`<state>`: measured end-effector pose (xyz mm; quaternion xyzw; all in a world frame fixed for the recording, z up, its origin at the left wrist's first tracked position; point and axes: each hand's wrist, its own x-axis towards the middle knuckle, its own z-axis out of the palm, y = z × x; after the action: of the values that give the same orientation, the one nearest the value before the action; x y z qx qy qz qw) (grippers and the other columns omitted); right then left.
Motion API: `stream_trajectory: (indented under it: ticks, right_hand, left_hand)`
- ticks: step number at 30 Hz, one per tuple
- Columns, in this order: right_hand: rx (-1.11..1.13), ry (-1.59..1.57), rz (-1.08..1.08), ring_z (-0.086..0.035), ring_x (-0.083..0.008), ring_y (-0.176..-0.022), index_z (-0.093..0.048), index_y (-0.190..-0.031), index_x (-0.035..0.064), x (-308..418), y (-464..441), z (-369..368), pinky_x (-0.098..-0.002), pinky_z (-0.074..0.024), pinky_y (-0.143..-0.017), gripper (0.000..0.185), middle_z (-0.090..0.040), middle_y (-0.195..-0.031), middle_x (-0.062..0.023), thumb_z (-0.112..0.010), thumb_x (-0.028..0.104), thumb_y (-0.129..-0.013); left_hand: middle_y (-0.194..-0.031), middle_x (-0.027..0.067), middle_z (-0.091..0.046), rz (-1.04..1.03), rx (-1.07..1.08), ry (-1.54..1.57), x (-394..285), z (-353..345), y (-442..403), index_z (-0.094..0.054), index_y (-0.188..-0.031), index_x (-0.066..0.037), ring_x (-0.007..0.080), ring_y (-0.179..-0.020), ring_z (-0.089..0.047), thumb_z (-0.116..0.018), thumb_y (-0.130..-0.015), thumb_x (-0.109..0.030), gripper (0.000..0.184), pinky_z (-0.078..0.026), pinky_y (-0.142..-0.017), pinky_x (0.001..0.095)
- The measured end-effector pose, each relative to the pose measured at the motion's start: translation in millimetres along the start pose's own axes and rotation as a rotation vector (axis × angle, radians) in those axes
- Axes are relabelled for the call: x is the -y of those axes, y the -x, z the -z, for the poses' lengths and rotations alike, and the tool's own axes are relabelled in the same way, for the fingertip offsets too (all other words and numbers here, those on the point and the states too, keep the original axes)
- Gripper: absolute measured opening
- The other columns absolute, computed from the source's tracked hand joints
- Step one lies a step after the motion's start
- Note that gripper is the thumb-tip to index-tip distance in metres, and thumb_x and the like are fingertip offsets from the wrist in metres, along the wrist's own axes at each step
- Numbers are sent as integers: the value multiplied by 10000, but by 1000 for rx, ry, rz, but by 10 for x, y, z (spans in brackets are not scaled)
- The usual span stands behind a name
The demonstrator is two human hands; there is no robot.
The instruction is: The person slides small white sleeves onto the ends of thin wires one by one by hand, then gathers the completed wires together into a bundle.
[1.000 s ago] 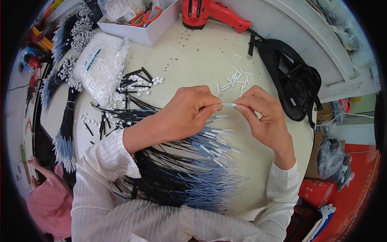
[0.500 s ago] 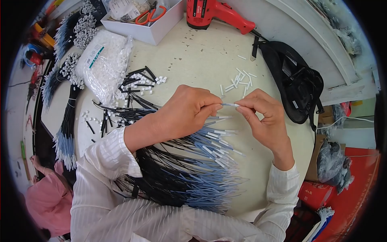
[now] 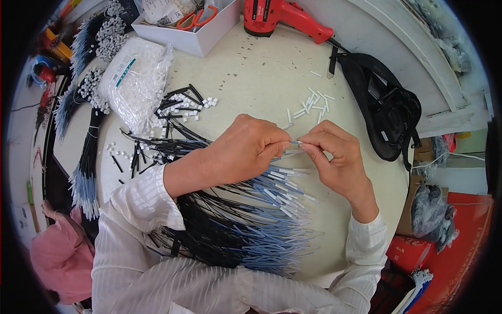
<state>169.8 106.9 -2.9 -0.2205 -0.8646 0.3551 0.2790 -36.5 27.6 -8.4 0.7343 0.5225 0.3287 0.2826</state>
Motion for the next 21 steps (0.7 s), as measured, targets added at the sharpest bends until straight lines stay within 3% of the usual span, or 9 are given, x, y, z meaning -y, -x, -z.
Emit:
stream_trajectory:
  ticks: [15, 21]
  right_hand:
    - [27, 9, 1, -583, -239, -629, -669, -846, -6, -7, 10, -78, -327, -462, -569, 32, -601, -759, -88, -685, -13, -819]
    - [66, -174, -73, -555, -148, -651, -699, -928, -4, -64, -18, 30, -274, -432, -593, 107, -602, -770, -66, -703, 77, -858]
  left_hand:
    - [-699, 124, -612, -1, 15, 18, 14, -44, 12, -649, -864, -16, 313, -625, -595, -619, -859, -47, 43, -459, -580, 377]
    - [-714, 140, -620, 66, 65, 141, 41, -41, 0, -661, -905, -3, 304, -638, -608, -629, -883, -80, 86, -475, -614, 377]
